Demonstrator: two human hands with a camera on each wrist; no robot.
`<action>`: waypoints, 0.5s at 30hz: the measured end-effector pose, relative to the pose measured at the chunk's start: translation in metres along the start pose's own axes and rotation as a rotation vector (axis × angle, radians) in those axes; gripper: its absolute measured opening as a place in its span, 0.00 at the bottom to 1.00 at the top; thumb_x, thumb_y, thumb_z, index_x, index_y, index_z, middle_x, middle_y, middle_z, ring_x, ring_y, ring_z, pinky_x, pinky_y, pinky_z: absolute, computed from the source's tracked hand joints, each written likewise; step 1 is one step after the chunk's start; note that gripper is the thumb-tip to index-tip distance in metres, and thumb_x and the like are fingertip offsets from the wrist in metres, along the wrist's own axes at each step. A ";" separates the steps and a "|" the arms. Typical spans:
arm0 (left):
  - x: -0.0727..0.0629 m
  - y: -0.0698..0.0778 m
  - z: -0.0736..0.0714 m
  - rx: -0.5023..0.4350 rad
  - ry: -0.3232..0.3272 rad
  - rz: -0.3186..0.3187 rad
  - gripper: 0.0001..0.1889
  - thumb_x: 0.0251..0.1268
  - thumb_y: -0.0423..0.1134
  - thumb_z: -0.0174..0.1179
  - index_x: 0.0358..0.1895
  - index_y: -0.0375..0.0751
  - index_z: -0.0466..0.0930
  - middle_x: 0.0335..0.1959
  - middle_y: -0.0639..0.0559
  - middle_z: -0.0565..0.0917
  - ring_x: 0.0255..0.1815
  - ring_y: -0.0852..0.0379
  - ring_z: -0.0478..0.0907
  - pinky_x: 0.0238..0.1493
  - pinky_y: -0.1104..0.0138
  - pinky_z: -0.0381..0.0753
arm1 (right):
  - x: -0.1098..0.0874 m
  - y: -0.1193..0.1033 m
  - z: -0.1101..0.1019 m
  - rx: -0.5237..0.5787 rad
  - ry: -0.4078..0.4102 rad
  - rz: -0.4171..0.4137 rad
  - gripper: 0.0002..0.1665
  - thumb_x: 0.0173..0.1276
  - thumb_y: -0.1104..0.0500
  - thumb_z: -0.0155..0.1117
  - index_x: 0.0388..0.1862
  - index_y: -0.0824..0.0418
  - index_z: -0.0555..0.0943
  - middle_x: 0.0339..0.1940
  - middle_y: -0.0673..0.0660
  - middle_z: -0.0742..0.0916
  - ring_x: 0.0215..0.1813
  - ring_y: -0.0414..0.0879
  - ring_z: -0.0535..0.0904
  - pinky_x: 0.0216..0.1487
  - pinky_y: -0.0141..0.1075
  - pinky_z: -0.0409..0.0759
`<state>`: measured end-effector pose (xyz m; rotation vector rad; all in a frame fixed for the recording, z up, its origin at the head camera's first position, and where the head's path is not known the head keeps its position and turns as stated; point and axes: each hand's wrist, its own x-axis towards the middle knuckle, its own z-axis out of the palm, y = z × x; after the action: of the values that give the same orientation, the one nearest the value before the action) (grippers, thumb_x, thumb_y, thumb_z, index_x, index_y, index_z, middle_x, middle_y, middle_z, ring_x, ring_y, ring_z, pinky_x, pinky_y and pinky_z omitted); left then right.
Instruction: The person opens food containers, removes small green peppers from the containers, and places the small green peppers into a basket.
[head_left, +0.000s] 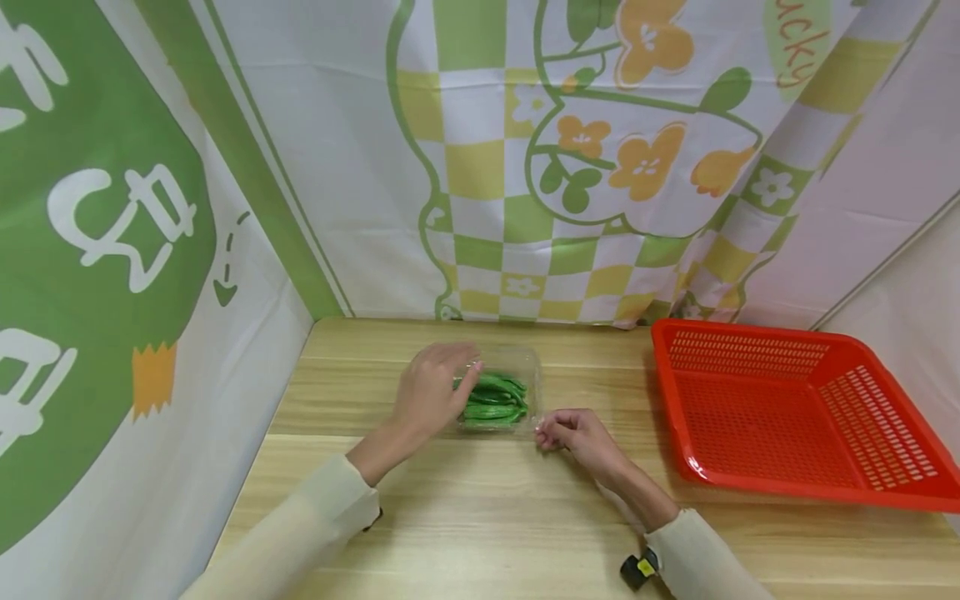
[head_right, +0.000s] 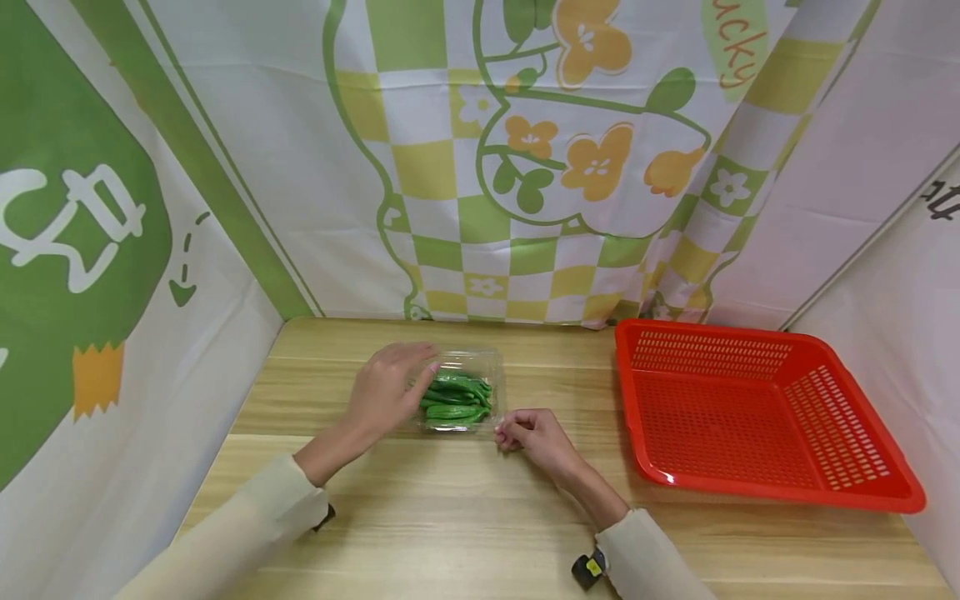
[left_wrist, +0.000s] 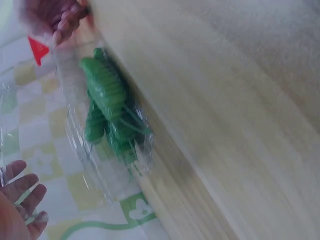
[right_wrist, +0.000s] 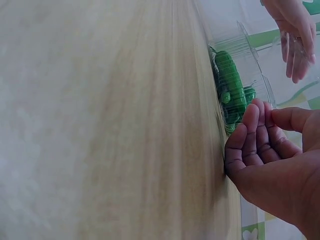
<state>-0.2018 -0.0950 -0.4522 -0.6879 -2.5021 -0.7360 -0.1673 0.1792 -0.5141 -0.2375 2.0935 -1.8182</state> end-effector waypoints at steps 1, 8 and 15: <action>0.001 -0.002 -0.002 -0.035 0.000 -0.033 0.15 0.80 0.44 0.60 0.56 0.38 0.89 0.59 0.42 0.89 0.62 0.41 0.85 0.69 0.46 0.82 | 0.000 0.000 0.000 -0.004 -0.001 0.000 0.15 0.82 0.65 0.57 0.50 0.80 0.82 0.42 0.66 0.90 0.41 0.43 0.86 0.47 0.34 0.89; 0.011 -0.014 -0.008 -0.350 -0.035 -0.278 0.19 0.85 0.45 0.53 0.62 0.37 0.86 0.63 0.42 0.87 0.68 0.42 0.81 0.74 0.48 0.77 | 0.000 0.000 0.000 -0.006 -0.001 -0.004 0.14 0.81 0.66 0.57 0.49 0.80 0.83 0.40 0.63 0.90 0.41 0.43 0.86 0.47 0.34 0.89; 0.021 -0.025 -0.010 -0.567 -0.020 -0.380 0.18 0.86 0.44 0.51 0.61 0.38 0.85 0.63 0.44 0.87 0.63 0.42 0.83 0.71 0.48 0.79 | 0.001 0.001 0.001 -0.001 0.013 0.011 0.14 0.81 0.66 0.57 0.48 0.78 0.84 0.38 0.59 0.90 0.40 0.44 0.86 0.46 0.33 0.89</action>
<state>-0.2292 -0.1123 -0.4426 -0.3880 -2.4740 -1.6180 -0.1677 0.1784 -0.5153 -0.2150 2.0999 -1.8171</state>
